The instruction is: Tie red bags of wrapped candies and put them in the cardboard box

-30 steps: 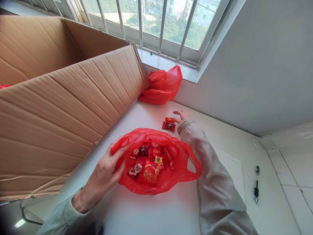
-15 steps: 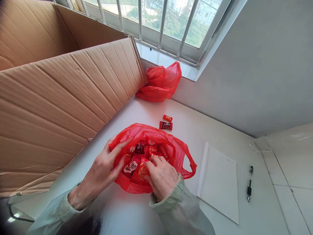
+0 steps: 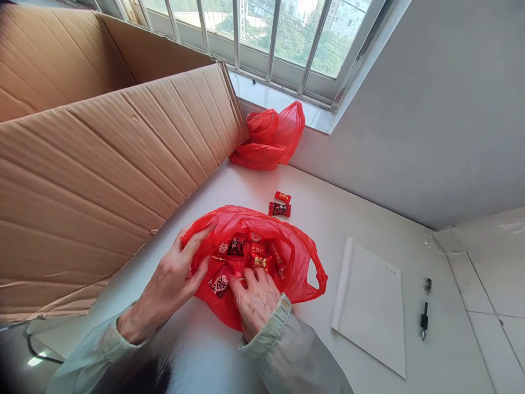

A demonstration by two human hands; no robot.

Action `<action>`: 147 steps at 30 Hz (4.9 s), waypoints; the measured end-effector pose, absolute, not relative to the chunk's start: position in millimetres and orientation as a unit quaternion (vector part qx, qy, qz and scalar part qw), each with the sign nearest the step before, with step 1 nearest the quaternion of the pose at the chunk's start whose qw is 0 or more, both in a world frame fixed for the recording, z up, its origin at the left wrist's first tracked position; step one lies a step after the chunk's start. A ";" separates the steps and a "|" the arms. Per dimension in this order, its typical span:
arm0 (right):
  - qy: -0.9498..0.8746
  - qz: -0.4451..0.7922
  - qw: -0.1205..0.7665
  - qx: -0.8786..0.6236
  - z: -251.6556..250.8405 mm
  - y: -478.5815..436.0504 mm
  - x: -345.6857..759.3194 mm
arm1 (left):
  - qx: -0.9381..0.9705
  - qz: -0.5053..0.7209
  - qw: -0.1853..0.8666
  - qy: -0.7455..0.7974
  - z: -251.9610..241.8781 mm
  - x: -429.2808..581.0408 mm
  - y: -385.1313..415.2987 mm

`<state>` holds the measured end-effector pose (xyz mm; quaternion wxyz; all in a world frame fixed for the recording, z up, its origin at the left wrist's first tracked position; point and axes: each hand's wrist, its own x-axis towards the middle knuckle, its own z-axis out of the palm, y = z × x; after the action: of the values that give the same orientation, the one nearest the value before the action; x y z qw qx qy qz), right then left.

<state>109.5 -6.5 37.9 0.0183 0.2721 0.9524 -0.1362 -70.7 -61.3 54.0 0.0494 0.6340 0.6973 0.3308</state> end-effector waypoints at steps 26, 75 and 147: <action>0.890 -0.241 -0.079 0.380 18.4 46.7 118.7 | 0.652 0.315 0.051 0.688 56.0 -76.8 -64.7; 0.829 -0.243 -0.165 0.476 100.9 42.1 193.9 | 0.697 -0.007 -0.023 0.717 40.0 -7.3 -79.0; 0.789 -0.242 -0.284 0.487 106.8 41.5 183.4 | 0.803 0.004 0.027 0.595 4.8 -8.5 -70.6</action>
<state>183.4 41.5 106.8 -0.2844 0.4874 0.7892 -0.2423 -8.5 -70.6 4.8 0.0273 0.8031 0.5953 0.0044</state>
